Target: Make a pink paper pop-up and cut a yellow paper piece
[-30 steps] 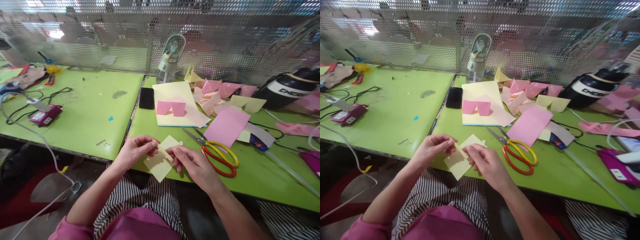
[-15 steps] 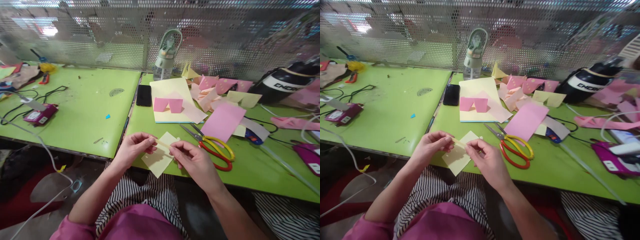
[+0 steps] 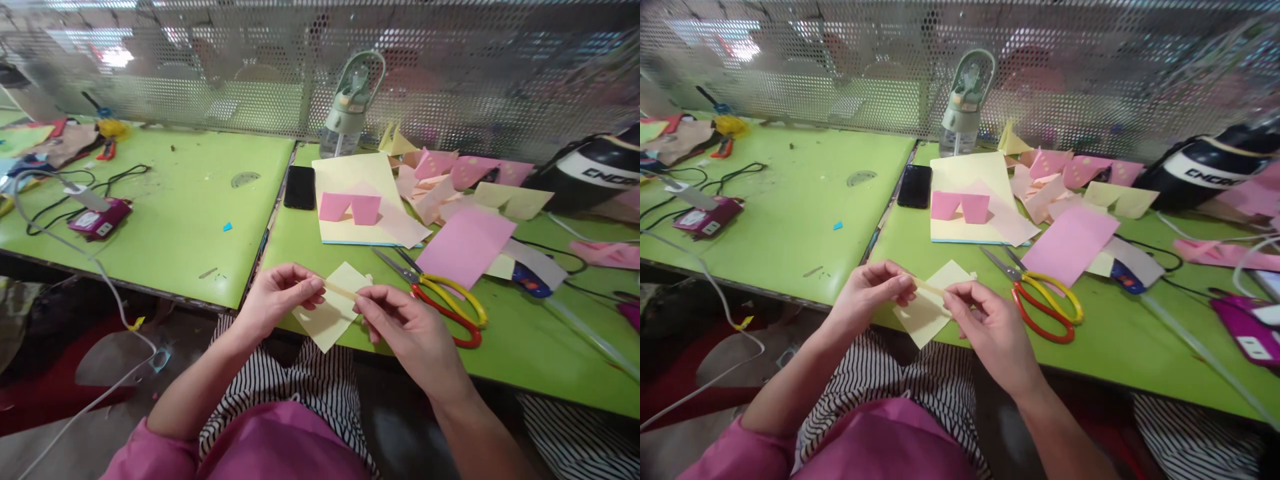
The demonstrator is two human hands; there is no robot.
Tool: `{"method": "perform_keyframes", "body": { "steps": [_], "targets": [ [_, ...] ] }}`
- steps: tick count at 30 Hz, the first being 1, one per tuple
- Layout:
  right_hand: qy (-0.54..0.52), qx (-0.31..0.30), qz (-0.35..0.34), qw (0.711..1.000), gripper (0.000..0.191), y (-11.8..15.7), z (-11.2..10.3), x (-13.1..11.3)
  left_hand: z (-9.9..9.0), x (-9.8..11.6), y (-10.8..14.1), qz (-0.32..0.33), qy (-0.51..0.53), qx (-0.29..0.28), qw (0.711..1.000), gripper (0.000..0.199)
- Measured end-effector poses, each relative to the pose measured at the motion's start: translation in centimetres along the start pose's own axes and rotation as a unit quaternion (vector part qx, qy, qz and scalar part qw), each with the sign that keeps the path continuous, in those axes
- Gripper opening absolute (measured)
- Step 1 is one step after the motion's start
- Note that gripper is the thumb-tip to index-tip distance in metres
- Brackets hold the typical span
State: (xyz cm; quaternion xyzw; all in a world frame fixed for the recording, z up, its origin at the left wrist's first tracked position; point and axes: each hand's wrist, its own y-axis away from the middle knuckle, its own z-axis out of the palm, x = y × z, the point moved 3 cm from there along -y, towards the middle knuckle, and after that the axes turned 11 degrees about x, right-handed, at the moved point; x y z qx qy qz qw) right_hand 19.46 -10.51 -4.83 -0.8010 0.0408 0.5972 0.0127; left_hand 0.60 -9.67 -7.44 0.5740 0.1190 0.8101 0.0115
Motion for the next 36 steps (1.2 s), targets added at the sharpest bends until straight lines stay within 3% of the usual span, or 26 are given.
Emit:
{"method": "perform_keyframes", "body": {
  "steps": [6, 9, 13, 16, 18, 22, 27, 33, 36],
  "targets": [
    [-0.004, 0.016, -0.002, 1.000, 0.023, 0.0, -0.3, -0.7, -0.1, -0.4, 0.5, -0.013, -0.001, -0.004, 1.000, 0.024],
    [-0.009, -0.005, 0.004, 1.000, 0.020, -0.3, -0.7, -1.2, -0.5, -0.8, 1.3, -0.028, -0.015, -0.022, 0.999, 0.025],
    [0.020, -0.123, 0.015, 0.992, 0.022, -1.0, -1.4, -2.0, -1.3, -0.3, 2.6, -0.047, -0.054, -0.086, 0.994, 0.021],
    [0.071, -0.212, 0.015, 0.975, 0.022, -1.4, -1.7, -2.7, -1.3, 1.3, 2.7, 0.000, -0.113, -0.107, 0.988, 0.028],
    [0.121, -0.236, -0.010, 0.964, 0.020, -1.5, -1.6, -3.5, -0.7, 2.2, 2.6, 0.018, -0.178, -0.138, 0.974, 0.027],
    [0.202, -0.222, -0.083, 0.950, 0.017, -1.6, -1.1, -4.8, 1.2, 1.9, 2.6, -0.018, -0.236, -0.242, 0.941, 0.030],
    [0.213, -0.193, -0.105, 0.952, 0.020, -1.8, -1.4, -4.9, 1.9, 0.5, 2.4, -0.073, -0.153, -0.230, 0.958, 0.030],
    [0.069, -0.164, -0.016, 0.984, 0.032, -2.5, -3.1, -3.1, 1.8, -0.2, 2.1, -0.134, -0.058, -0.212, 0.966, 0.029],
    [-0.004, -0.196, 0.024, 0.980, 0.034, -2.2, -2.7, -1.9, 1.9, -0.4, 2.0, -0.143, -0.030, -0.216, 0.965, 0.029]
  ]
}}
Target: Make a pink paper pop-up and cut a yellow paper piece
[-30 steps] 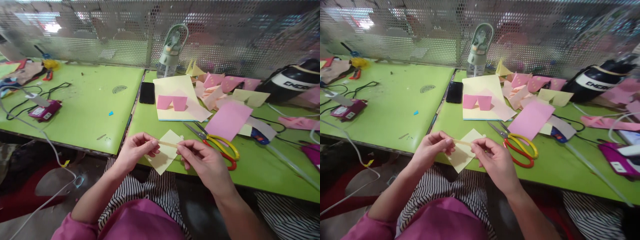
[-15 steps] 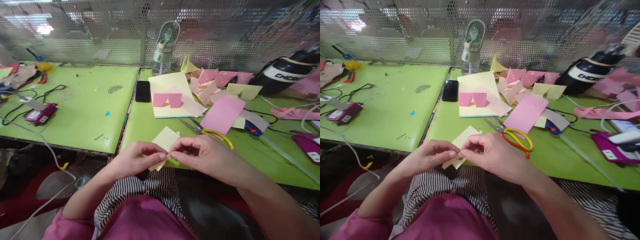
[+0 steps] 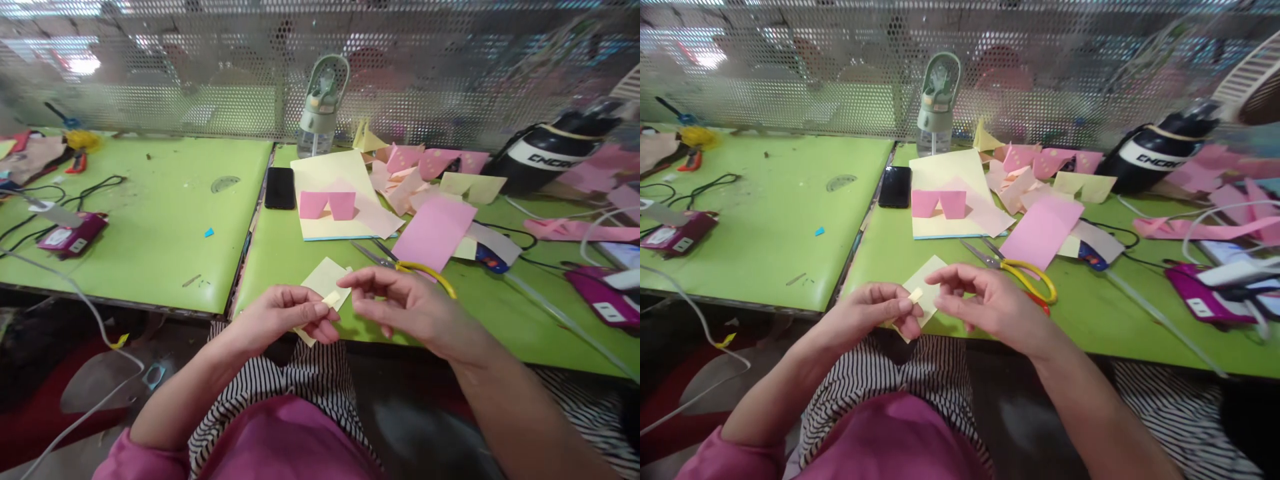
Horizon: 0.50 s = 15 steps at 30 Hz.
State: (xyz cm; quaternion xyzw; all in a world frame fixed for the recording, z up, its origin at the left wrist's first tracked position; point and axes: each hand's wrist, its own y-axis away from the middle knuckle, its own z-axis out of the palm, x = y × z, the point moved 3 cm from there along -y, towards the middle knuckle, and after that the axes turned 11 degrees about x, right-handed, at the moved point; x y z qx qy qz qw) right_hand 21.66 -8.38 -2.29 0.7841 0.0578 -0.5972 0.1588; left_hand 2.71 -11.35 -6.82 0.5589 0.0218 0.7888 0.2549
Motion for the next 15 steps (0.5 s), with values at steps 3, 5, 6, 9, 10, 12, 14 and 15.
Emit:
{"method": "perform_keyframes", "body": {
  "steps": [3, 5, 6, 9, 10, 12, 14, 15],
  "targets": [
    [-0.031, -0.028, 0.015, 0.999, 0.037, 0.1, 1.1, 0.7, 0.2, -0.2, -0.2, 0.000, 0.003, -0.003, 1.000, 0.029],
    [-0.039, -0.012, 0.018, 0.999, 0.035, 0.3, 1.6, 0.6, 0.3, -0.2, -0.2, 0.005, -0.006, 0.001, 1.000, 0.029],
    [-0.040, 0.003, 0.018, 0.999, 0.033, 0.5, 1.8, 0.5, 0.3, -0.2, -0.2, 0.010, -0.013, 0.005, 1.000, 0.029],
    [-0.026, 0.049, 0.006, 0.998, 0.027, 1.0, 2.1, -0.2, 0.5, 0.0, -0.1, 0.030, -0.040, 0.026, 0.998, 0.029],
    [-0.018, 0.061, 0.001, 0.998, 0.026, 1.1, 2.1, -0.3, 0.5, 0.0, 0.0, 0.036, -0.048, 0.034, 0.998, 0.029],
    [-0.005, 0.074, -0.007, 0.997, 0.026, 1.2, 2.1, -0.5, 0.6, 0.1, 0.1, 0.046, -0.064, 0.050, 0.996, 0.029],
    [0.005, 0.079, -0.007, 0.997, 0.026, 1.2, 2.2, -0.3, 0.6, 0.2, 0.2, 0.052, -0.078, 0.064, 0.994, 0.029],
    [0.008, 0.081, -0.007, 0.997, 0.026, 1.2, 2.2, -0.3, 0.7, 0.2, 0.2, 0.053, -0.083, 0.068, 0.993, 0.029]
  ]
}}
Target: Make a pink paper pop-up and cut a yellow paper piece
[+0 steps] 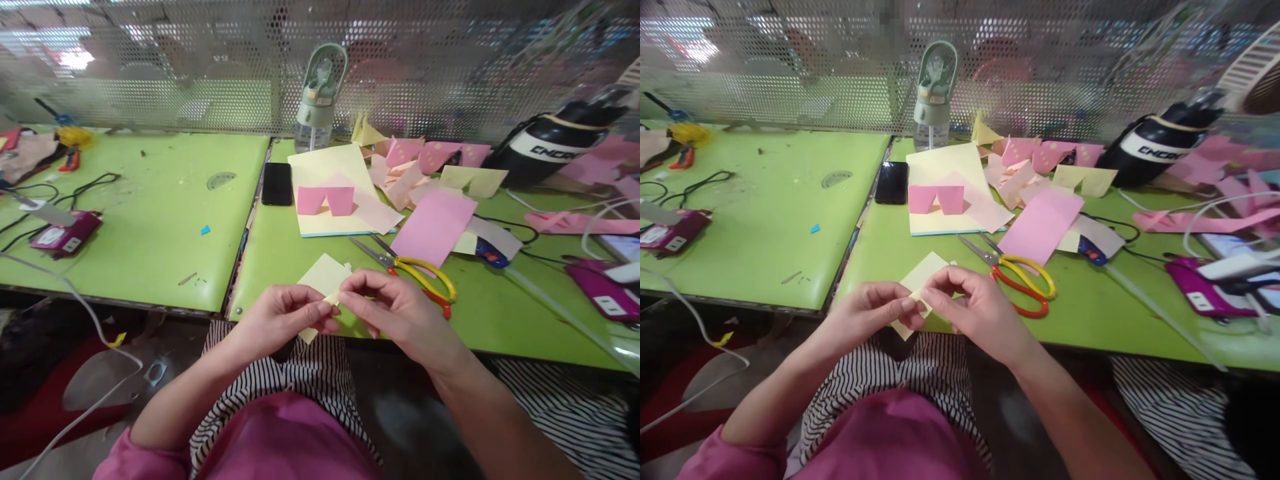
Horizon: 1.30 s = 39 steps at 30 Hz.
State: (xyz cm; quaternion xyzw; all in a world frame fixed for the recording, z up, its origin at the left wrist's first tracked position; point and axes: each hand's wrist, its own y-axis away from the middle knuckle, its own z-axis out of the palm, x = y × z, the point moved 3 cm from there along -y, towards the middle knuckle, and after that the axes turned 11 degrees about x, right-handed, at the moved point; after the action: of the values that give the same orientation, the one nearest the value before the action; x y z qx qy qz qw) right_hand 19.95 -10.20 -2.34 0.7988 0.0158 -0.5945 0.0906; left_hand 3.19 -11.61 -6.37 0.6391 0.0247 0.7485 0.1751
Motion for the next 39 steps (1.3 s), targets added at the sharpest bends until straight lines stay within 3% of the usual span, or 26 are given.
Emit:
{"method": "perform_keyframes", "body": {
  "steps": [11, 16, 18, 21, 25, 32, 36, 39],
  "targets": [
    [0.001, 0.013, 0.001, 1.000, 0.022, 0.2, 0.2, 0.3, -0.1, -0.1, 0.0, 0.023, -0.036, 0.005, 0.999, 0.025],
    [0.086, 0.027, -0.070, 0.993, 0.025, -0.5, -1.1, 1.2, -0.4, -0.1, -0.3, 0.021, -0.034, 0.015, 0.999, 0.027],
    [0.212, 0.065, -0.140, 0.965, 0.028, -1.1, -3.3, 2.2, -0.7, 0.1, -0.5, 0.012, -0.021, 0.020, 1.000, 0.027],
    [0.419, 0.151, -0.198, 0.873, 0.034, -2.0, -7.3, 4.6, -1.1, 0.4, -1.1, 0.003, -0.009, 0.025, 1.000, 0.027],
    [0.503, 0.110, -0.182, 0.838, 0.045, -2.8, -10.3, 7.3, -1.3, 0.8, -2.0, -0.005, -0.011, 0.019, 1.000, 0.022],
    [0.512, 0.125, -0.146, 0.837, 0.037, -3.7, -10.6, 6.2, -1.4, 0.4, -3.4, -0.008, -0.024, 0.016, 1.000, 0.021],
    [0.437, 0.168, -0.163, 0.869, 0.038, -2.1, -11.2, 4.2, -2.0, 0.3, -3.4, -0.017, -0.014, 0.044, 0.999, 0.022],
    [0.323, 0.227, -0.084, 0.915, 0.040, 0.1, -11.4, 4.0, -1.9, 0.4, -3.4, -0.012, 0.000, 0.040, 0.999, 0.023]
  ]
}}
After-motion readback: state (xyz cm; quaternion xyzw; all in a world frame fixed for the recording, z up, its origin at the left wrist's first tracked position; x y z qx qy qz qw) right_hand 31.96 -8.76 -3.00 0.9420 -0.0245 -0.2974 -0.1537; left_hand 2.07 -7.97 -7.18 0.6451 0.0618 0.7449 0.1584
